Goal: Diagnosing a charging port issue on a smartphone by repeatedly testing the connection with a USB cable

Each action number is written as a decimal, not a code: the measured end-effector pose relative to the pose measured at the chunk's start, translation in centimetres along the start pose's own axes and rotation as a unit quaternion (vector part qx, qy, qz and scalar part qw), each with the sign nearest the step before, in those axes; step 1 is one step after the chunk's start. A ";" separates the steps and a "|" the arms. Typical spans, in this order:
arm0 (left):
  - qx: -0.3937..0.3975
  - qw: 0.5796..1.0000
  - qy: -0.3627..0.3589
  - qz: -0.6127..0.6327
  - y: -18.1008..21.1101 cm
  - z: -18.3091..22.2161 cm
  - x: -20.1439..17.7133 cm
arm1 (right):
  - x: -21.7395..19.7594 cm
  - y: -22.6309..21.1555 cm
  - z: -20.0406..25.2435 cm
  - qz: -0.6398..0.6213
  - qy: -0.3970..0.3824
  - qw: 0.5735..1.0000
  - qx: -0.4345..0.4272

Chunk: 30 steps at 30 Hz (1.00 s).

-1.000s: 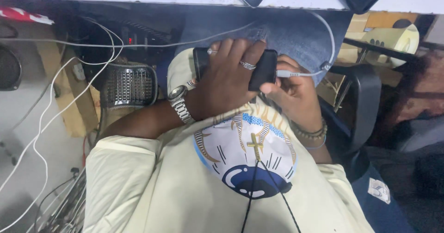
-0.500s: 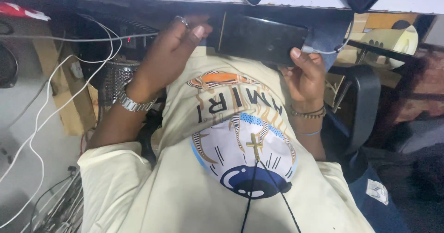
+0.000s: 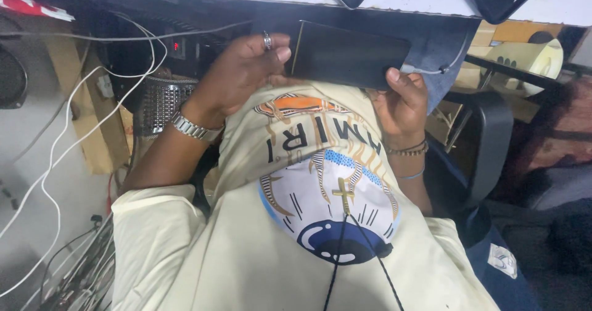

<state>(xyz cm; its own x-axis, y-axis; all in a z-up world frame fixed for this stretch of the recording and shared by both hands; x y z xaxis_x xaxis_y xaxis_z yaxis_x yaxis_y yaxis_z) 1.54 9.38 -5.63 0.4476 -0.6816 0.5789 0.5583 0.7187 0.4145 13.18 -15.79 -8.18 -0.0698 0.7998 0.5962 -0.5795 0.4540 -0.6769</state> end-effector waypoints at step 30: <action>0.600 0.745 -0.291 -0.019 6.1 8.0 16.2 | 13.7 -2.1 7.0 -0.124 -0.276 0.951 0.055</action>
<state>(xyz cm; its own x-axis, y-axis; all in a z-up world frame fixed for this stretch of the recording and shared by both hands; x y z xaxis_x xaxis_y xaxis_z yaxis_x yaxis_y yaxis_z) 6.61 3.87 11.90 -0.1266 -0.7797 0.6132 -0.6196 0.5449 0.5649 7.73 -8.51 4.48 -0.3190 0.3314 0.8879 -0.7135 0.5327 -0.4551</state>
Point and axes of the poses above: each hand's wrist, its own z-axis away from the middle knuckle, its own x-axis out of the palm, y = z × x, the point moved 9 cm from there along -z, towards the middle knuckle, and after that the axes turned 6 degrees about -x, right-handed, at the moved point
